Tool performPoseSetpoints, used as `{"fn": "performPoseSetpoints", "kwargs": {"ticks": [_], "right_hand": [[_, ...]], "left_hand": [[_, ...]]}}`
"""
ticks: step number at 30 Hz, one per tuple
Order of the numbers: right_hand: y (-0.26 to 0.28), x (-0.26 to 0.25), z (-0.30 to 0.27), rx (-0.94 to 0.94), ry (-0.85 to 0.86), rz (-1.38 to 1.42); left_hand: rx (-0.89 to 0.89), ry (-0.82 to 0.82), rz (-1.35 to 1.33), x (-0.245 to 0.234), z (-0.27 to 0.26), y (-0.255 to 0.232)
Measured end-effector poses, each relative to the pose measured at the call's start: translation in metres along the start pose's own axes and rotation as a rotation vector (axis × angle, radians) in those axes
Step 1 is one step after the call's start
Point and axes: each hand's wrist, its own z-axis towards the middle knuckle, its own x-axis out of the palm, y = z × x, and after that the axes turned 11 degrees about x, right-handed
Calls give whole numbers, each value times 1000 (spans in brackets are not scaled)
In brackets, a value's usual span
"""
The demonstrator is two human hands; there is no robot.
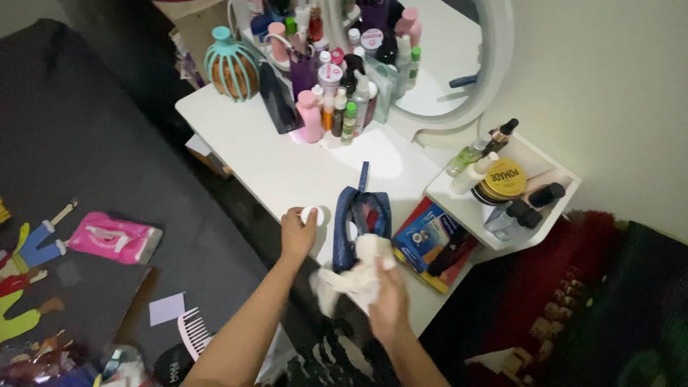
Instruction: Cleaning perfume bottles and organizing cosmetic products on a vanity and in a makeup bag.
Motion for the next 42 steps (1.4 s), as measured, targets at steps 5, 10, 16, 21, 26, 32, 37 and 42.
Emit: {"fn": "performPoseSetpoints", "kwargs": {"ticks": [5, 10, 16, 21, 26, 32, 37, 42], "right_hand": [[44, -31, -19, 9, -116, 135], [55, -67, -12, 38, -17, 335], [84, -56, -8, 75, -229, 437], [95, -39, -6, 122, -193, 439], [68, -60, 10, -16, 10, 421], [75, -45, 8, -57, -166, 424], [84, -12, 17, -35, -13, 375], [83, 71, 11, -288, -120, -151]], "left_hand": [[170, 15, 215, 22, 12, 8], [301, -99, 325, 11, 3, -23], [794, 407, 520, -14, -53, -153], [968, 412, 1380, 43, -57, -110], [937, 463, 1260, 50, -40, -95], [855, 379, 541, -15, -56, -144], [547, 241, -217, -47, -74, -150], [-97, 120, -971, -78, -92, -175]]}}
